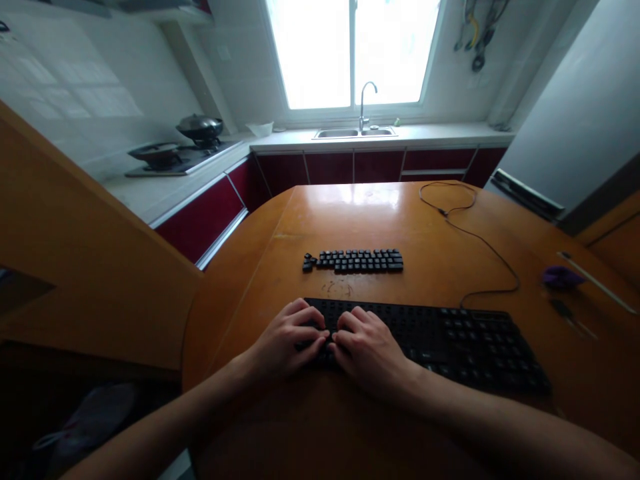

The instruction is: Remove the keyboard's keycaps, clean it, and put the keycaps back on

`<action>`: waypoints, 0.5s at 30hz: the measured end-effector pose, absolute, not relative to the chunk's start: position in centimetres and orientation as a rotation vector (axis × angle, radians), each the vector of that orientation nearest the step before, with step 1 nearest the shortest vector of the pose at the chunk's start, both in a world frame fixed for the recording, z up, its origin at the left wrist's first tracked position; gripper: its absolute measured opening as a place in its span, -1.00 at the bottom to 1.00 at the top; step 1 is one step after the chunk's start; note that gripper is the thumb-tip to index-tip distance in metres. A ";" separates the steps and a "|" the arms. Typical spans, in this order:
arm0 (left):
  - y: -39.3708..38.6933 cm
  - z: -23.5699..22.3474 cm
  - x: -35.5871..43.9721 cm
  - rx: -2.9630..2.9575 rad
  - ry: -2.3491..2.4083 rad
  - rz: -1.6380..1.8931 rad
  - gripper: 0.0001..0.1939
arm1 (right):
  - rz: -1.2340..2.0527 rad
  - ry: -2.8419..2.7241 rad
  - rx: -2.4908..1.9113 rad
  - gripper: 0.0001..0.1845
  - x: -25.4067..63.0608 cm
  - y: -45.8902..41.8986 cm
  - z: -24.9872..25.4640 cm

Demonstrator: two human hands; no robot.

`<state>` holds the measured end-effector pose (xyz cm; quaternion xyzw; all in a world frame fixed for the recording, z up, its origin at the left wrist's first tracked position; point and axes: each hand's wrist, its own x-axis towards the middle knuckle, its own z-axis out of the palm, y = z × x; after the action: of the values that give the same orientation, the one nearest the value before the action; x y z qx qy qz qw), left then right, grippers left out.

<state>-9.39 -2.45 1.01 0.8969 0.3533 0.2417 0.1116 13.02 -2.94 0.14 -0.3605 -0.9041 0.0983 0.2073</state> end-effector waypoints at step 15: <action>1.8 2.3 -8.5 2.506 1.095 0.857 -0.83 | 0.364 -2.466 -1.043 -0.75 13.2 -1.8 0.8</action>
<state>-8.50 1.82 2.26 0.8661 0.3786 0.2961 0.1373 13.23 -1.84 0.77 -0.3767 -0.8907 0.1314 0.2179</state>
